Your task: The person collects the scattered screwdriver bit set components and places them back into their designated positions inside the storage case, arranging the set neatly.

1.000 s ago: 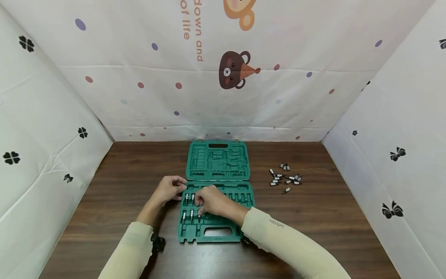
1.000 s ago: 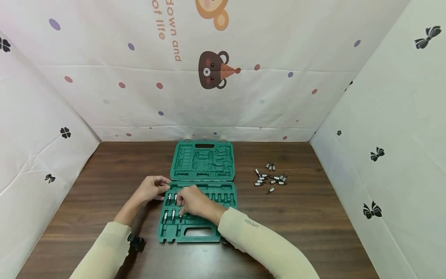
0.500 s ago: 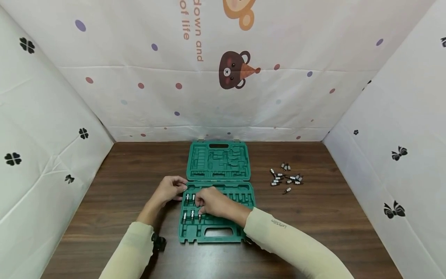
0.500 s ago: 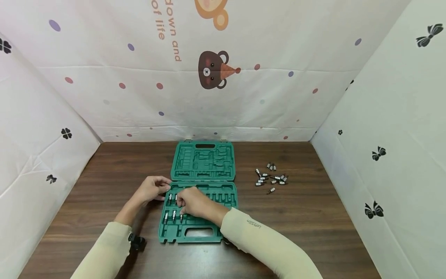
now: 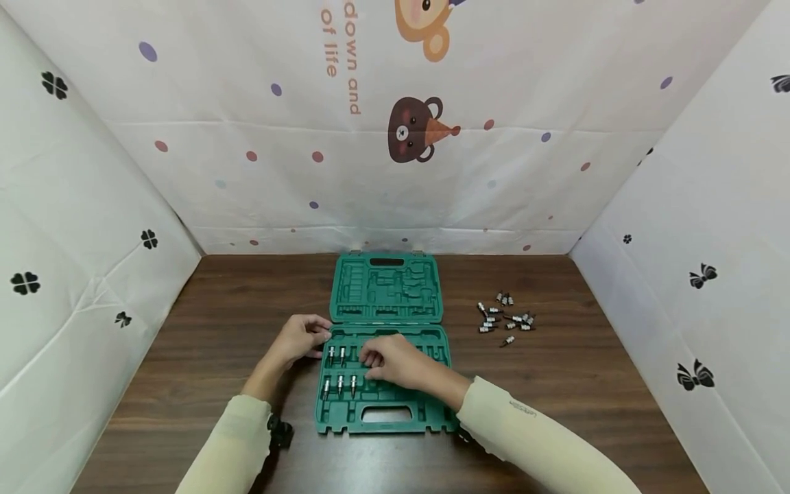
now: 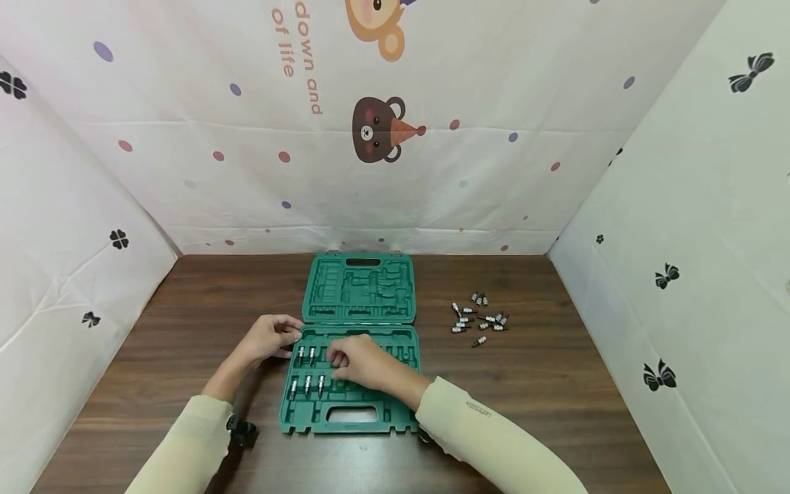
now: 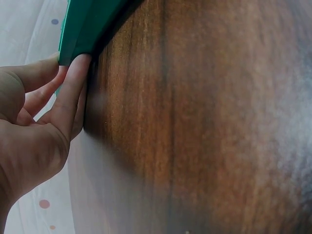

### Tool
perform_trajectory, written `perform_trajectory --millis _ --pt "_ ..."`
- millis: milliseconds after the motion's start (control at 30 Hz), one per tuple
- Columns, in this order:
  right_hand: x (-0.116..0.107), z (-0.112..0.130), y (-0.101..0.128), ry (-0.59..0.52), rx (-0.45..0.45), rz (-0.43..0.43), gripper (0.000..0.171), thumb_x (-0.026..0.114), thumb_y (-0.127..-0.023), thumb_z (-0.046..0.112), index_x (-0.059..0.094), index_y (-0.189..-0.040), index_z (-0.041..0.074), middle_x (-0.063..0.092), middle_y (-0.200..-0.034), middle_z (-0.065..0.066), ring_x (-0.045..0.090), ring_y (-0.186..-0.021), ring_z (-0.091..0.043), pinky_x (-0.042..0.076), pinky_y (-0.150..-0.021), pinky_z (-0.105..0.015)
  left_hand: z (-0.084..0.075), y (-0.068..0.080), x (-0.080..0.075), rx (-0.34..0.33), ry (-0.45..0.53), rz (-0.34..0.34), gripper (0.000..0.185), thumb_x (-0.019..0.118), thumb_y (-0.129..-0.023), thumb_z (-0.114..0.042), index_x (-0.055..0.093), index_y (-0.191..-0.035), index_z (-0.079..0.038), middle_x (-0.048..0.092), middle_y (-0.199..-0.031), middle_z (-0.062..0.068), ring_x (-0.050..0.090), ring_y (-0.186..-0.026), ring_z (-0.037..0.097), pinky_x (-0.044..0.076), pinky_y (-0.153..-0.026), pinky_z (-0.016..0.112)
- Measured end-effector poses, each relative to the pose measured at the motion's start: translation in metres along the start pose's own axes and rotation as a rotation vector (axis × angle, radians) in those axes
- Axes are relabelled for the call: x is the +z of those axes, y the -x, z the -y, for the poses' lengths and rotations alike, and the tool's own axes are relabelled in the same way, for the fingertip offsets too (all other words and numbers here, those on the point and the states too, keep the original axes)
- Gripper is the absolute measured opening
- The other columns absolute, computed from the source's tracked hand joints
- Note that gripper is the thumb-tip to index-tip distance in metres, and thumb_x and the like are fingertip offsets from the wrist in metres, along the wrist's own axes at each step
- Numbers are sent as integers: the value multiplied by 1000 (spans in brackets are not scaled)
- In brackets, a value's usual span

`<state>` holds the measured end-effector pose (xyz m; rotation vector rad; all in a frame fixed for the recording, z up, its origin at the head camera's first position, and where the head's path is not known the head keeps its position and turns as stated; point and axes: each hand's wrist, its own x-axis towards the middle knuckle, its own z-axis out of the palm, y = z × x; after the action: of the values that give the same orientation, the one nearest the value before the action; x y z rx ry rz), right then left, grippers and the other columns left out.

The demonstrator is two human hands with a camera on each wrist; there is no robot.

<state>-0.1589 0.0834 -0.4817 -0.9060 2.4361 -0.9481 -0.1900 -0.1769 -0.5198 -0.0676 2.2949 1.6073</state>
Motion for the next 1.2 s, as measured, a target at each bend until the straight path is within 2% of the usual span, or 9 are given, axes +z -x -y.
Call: perform_trajectory --millis 300,700,933,1200 --pt "-4 -13 22 -42 -15 -55 24 79 -93 15 73 -116 11 74 -108 -2 68 -96 -7 57 -83 -20 4 0 -1 -10 6 4 21 63 -102 -2 69 -122 2 63 -110 17 67 -88 22 65 -70 37" --pt "-29 -30 57 -86 8 -147 32 76 -95 16 68 -126 10 69 -124 -5 67 -110 -24 58 -93 -42 1 4 1 -6 4 6 22 63 -102 -3 68 -122 3 64 -108 18 67 -88 22 65 -71 39" --pt "-38 -42 75 -78 1 -248 36 79 -93 15 68 -126 11 69 -124 -2 67 -112 -26 59 -94 -43 0 3 1 -15 4 -3 21 63 -102 -3 69 -122 2 64 -107 17 67 -88 23 65 -71 39" --pt "-49 -62 98 -53 18 -340 36 80 -92 15 69 -126 13 69 -123 -1 69 -109 -25 60 -90 -35 3 0 0 -20 6 -6 20 62 -102 -2 69 -120 0 64 -109 16 67 -90 22 65 -71 38"
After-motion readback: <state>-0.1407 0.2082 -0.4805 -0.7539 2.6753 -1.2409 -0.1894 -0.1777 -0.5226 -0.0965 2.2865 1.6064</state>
